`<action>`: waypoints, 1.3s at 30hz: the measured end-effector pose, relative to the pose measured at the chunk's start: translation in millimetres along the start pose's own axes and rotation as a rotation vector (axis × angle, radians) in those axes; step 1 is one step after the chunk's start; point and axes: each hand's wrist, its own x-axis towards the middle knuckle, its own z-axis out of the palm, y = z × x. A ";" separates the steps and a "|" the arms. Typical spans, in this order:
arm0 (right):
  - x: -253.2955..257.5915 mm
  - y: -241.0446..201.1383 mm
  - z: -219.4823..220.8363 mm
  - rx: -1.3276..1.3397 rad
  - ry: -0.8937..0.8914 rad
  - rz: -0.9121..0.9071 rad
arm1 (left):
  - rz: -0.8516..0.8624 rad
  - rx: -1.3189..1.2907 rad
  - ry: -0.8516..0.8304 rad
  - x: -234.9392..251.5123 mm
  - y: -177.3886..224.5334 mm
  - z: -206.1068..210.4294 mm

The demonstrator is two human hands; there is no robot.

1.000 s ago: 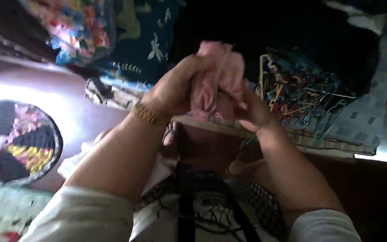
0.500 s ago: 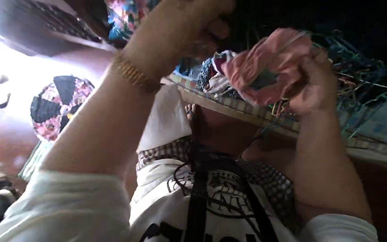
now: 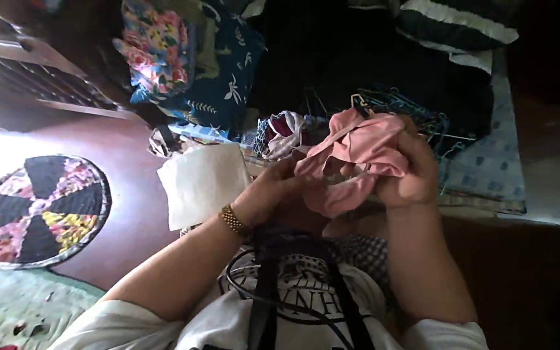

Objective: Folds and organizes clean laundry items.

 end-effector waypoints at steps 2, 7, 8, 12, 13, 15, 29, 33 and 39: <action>-10.4 -0.4 3.6 0.008 0.008 -0.014 | 0.016 -0.152 -0.023 -5.1 2.6 0.0; -38.9 -2.3 19.5 -0.121 0.170 0.107 | 0.352 -0.353 -0.136 -8.6 14.2 -43.0; -44.6 -0.6 22.7 -0.140 0.191 0.151 | 0.404 -0.382 -0.181 -13.1 18.7 -50.2; -51.1 19.5 26.7 -0.353 0.257 0.250 | 0.460 -0.557 -0.362 -33.3 34.9 -57.5; -51.0 25.5 32.7 -0.536 0.318 0.290 | 0.440 -0.581 -0.376 -37.1 35.5 -57.2; -49.9 37.7 44.3 -0.877 0.367 0.323 | 0.414 -0.606 -0.405 -41.1 35.2 -55.9; -54.1 46.0 74.3 -0.525 -0.069 0.201 | 0.617 -0.174 -0.376 -30.0 55.4 -55.5; -53.3 17.8 64.4 -0.529 -0.277 0.312 | 0.540 0.022 -0.270 -30.5 56.7 -68.5; -39.2 -1.0 44.0 -0.134 0.110 0.026 | 0.389 -0.012 -0.258 -41.0 66.9 -89.1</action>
